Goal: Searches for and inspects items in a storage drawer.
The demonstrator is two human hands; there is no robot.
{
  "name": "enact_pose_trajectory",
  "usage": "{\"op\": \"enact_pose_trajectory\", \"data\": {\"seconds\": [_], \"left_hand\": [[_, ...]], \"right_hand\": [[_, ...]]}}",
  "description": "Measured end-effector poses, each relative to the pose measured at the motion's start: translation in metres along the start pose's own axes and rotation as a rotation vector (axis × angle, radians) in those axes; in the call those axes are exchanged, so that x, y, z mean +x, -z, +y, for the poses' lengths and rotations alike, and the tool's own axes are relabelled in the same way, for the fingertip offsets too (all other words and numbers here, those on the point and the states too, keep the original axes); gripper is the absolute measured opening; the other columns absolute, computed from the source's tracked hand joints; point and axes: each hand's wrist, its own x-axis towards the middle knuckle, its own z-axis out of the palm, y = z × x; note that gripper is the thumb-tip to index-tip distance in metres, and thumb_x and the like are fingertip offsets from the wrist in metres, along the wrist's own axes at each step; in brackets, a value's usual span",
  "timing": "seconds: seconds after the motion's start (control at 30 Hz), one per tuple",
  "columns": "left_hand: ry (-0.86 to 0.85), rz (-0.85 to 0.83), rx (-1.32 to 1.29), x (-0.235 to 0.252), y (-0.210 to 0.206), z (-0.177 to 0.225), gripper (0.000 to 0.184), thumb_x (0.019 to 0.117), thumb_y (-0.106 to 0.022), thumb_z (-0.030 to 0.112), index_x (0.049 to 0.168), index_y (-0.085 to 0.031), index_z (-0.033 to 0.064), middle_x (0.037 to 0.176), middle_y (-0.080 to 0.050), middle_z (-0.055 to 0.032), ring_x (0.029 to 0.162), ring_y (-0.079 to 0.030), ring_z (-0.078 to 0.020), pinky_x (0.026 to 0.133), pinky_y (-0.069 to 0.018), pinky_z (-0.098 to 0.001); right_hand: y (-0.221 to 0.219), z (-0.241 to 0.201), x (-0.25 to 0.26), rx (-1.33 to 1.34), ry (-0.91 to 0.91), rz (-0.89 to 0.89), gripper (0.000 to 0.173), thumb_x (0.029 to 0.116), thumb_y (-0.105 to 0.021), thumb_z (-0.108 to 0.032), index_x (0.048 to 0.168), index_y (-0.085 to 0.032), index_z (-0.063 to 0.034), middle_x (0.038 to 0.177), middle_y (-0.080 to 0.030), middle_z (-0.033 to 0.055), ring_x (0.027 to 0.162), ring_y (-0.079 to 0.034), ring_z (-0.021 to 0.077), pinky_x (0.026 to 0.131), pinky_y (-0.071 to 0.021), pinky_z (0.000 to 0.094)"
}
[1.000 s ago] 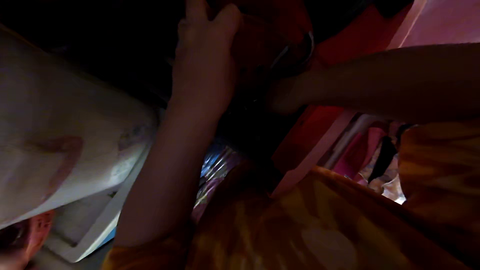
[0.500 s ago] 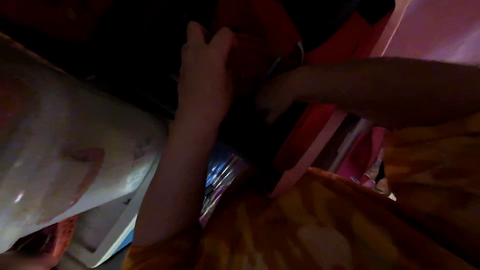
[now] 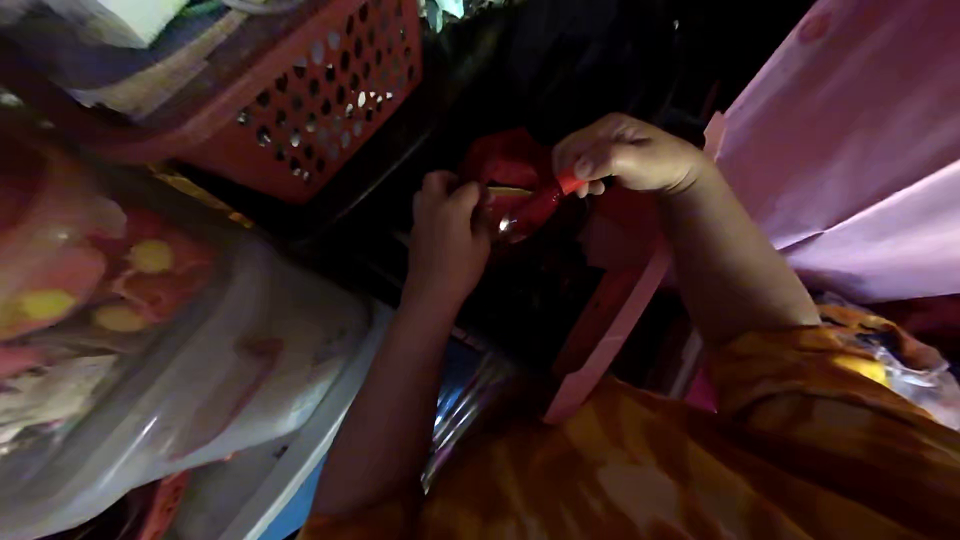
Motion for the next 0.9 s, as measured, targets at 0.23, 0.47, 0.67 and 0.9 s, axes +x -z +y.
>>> {"op": "enact_pose_trajectory", "data": {"seconds": [0.23,0.47,0.67,0.9], "left_hand": [[-0.075,0.081,-0.012,-0.0001,-0.0029,-0.0025,0.027,0.1052,-0.054,0.018,0.111,-0.072,-0.002,0.129,-0.058,-0.027,0.12,-0.057,-0.0405,0.103,-0.0464,-0.0518],[-0.204,0.003,-0.386,-0.0057,0.0037,-0.0045,0.039,0.1074,-0.047,0.028,0.124,-0.064,-0.0031,0.112,-0.07,-0.0108,0.097,-0.065,-0.0033,0.087,-0.0531,-0.0229],[-0.327,0.101,-0.297,-0.0022,-0.0026,-0.0078,0.035,0.0958,-0.07,0.018,0.122,-0.067,-0.0038,0.112,-0.072,-0.0162,0.101,-0.069,-0.0105,0.092,-0.054,-0.025],[-0.286,0.117,-0.403,-0.0017,-0.0006,-0.0082,0.028,0.0977,-0.067,0.016,0.119,-0.068,-0.0024,0.105,-0.073,-0.0099,0.092,-0.067,-0.0004,0.083,-0.0544,-0.0171]], "right_hand": [[-0.0046,-0.0049,0.001,0.026,-0.125,0.07,0.038,0.103,-0.038,-0.017,0.071,-0.059,-0.0177,0.061,-0.056,-0.0173,0.053,-0.049,-0.0082,0.051,-0.0408,0.0138],[-0.0067,-0.0032,0.0029,0.065,-0.143,0.015,0.035,0.1065,-0.037,-0.018,0.083,-0.062,-0.0133,0.067,-0.058,-0.0165,0.058,-0.052,-0.0079,0.055,-0.0448,0.0135],[-0.0052,0.001,0.002,0.071,-0.072,0.049,0.021,0.1057,-0.048,-0.017,0.103,-0.066,-0.0069,0.081,-0.066,-0.0139,0.067,-0.061,-0.005,0.062,-0.0546,0.0164],[-0.0012,-0.0069,0.0071,-0.067,0.073,0.061,0.021,0.104,-0.058,-0.019,0.112,-0.068,-0.0021,0.085,-0.067,-0.0127,0.073,-0.06,-0.0063,0.067,-0.0536,0.016]]}}
